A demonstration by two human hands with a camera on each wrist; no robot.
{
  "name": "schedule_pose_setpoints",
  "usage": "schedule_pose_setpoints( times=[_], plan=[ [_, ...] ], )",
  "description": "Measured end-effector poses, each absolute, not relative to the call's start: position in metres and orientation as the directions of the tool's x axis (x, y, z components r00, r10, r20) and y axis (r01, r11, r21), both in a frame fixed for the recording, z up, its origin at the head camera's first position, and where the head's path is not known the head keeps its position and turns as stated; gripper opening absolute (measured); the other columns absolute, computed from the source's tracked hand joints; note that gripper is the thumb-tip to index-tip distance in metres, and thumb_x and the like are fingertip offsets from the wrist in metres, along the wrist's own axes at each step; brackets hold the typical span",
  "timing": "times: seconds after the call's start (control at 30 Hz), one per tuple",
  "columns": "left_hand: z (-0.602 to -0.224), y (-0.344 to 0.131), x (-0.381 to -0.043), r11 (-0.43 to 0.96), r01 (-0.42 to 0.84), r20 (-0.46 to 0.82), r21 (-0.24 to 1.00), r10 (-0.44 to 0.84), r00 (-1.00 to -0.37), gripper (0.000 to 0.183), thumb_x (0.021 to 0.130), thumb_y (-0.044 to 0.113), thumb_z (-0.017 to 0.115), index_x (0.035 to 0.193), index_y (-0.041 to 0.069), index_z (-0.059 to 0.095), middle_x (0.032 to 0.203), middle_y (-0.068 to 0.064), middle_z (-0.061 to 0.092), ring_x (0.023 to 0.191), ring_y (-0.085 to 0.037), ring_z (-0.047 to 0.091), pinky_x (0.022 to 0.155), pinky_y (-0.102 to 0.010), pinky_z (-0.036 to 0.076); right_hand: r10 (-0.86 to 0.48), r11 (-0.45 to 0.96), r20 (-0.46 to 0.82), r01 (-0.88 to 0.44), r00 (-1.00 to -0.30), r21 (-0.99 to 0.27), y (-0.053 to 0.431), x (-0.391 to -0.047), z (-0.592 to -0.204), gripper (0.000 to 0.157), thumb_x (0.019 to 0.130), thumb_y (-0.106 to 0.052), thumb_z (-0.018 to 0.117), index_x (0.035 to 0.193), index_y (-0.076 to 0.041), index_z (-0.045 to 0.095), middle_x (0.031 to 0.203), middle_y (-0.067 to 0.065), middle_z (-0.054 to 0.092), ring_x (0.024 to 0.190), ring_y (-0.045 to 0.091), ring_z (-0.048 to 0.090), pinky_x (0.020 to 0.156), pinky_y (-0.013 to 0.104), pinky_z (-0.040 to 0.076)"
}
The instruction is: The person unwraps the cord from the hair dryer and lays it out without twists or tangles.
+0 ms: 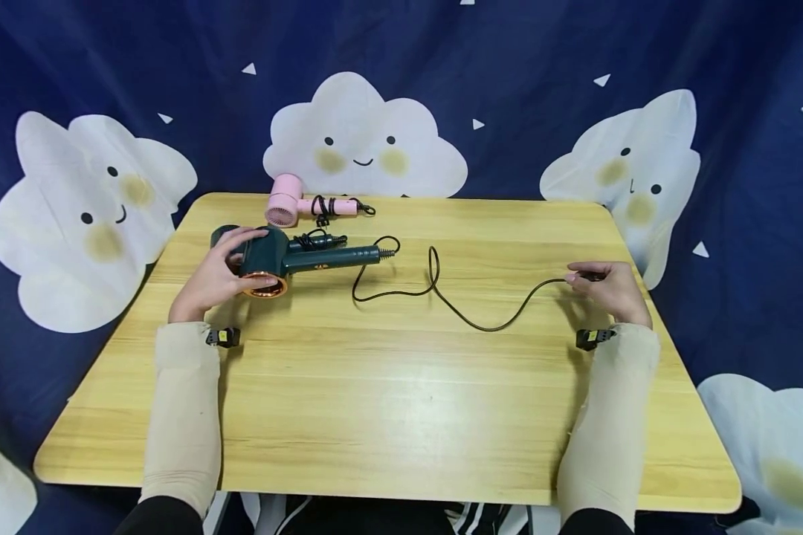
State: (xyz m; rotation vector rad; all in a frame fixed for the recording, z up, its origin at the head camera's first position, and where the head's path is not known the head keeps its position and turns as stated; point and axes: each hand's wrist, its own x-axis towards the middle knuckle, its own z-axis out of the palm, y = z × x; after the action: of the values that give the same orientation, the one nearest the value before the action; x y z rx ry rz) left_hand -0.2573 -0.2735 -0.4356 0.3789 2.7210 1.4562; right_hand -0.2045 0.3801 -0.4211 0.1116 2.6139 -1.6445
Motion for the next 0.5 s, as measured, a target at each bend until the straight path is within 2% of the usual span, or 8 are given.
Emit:
schedule_pose_setpoints(
  times=[0.07, 0.13, 0.2, 0.27, 0.4, 0.5],
  plan=[
    [-0.440, -0.273, -0.253, 0.546, 0.210, 0.087, 0.811, 0.241, -0.966, 0.086, 0.068, 0.032, 0.091, 0.143, 0.034, 0.049, 0.161, -0.006, 0.022, 0.135, -0.036, 0.039, 0.109, -0.057, 0.036, 0.069, 0.496, -0.010, 0.043, -0.998, -0.868, 0.384, -0.205, -0.429, 0.020, 0.089, -0.010, 0.072, 0.101, -0.025, 0.076, 0.077, -0.024, 0.072, 0.070, -0.007, 0.067, 0.064, 0.011, 0.052],
    [-0.444, -0.273, -0.248, 0.555, 0.217, 0.086, 0.803, 0.253, -0.964, 0.085, 0.068, 0.034, 0.091, 0.143, 0.035, 0.049, 0.161, -0.004, 0.022, 0.140, -0.034, 0.034, 0.111, -0.058, 0.034, 0.090, 0.554, 0.050, 0.008, -0.995, -0.832, 0.388, -0.207, -0.438, 0.019, 0.088, -0.012, 0.074, 0.106, -0.012, 0.076, 0.077, -0.029, 0.070, 0.071, -0.011, 0.065, 0.065, 0.008, 0.049],
    [-0.449, -0.273, -0.244, 0.581, 0.225, 0.080, 0.782, 0.264, -0.961, 0.084, 0.069, 0.038, 0.090, 0.143, 0.037, 0.048, 0.161, -0.002, 0.022, 0.144, -0.033, 0.029, 0.112, -0.060, 0.032, 0.112, 0.612, 0.082, 0.004, -0.990, -0.791, 0.393, -0.209, -0.446, 0.026, 0.087, -0.016, 0.076, 0.110, -0.003, 0.075, 0.078, -0.032, 0.068, 0.072, -0.014, 0.062, 0.066, 0.005, 0.047],
    [-0.453, -0.274, -0.242, 0.604, 0.230, 0.077, 0.763, 0.269, -0.960, 0.084, 0.070, 0.040, 0.089, 0.143, 0.037, 0.048, 0.161, -0.003, 0.022, 0.146, -0.034, 0.026, 0.113, -0.061, 0.031, 0.120, 0.670, 0.084, 0.018, -0.989, -0.742, 0.399, -0.210, -0.452, 0.035, 0.087, -0.022, 0.076, 0.112, 0.003, 0.073, 0.080, -0.029, 0.070, 0.072, -0.018, 0.059, 0.067, 0.003, 0.044],
    [-0.462, -0.277, -0.240, 0.607, 0.227, 0.070, 0.761, 0.271, -0.960, 0.084, 0.071, 0.036, 0.089, 0.143, 0.035, 0.047, 0.161, -0.008, 0.022, 0.146, -0.035, 0.025, 0.113, -0.062, 0.030, 0.084, 0.798, 0.023, 0.053, -0.996, -0.600, 0.411, -0.207, -0.455, 0.040, 0.087, -0.034, 0.076, 0.109, 0.000, 0.075, 0.088, -0.003, 0.078, 0.069, -0.021, 0.051, 0.064, 0.007, 0.042],
    [-0.465, -0.279, -0.240, 0.603, 0.230, 0.076, 0.764, 0.270, -0.960, 0.083, 0.072, 0.033, 0.089, 0.144, 0.034, 0.047, 0.161, -0.010, 0.022, 0.145, -0.034, 0.026, 0.112, -0.061, 0.031, 0.027, 0.877, -0.022, 0.034, -0.999, -0.479, 0.421, -0.202, -0.453, 0.036, 0.087, -0.035, 0.075, 0.103, -0.003, 0.078, 0.094, 0.015, 0.077, 0.073, -0.012, 0.054, 0.065, 0.013, 0.042]
  ],
)
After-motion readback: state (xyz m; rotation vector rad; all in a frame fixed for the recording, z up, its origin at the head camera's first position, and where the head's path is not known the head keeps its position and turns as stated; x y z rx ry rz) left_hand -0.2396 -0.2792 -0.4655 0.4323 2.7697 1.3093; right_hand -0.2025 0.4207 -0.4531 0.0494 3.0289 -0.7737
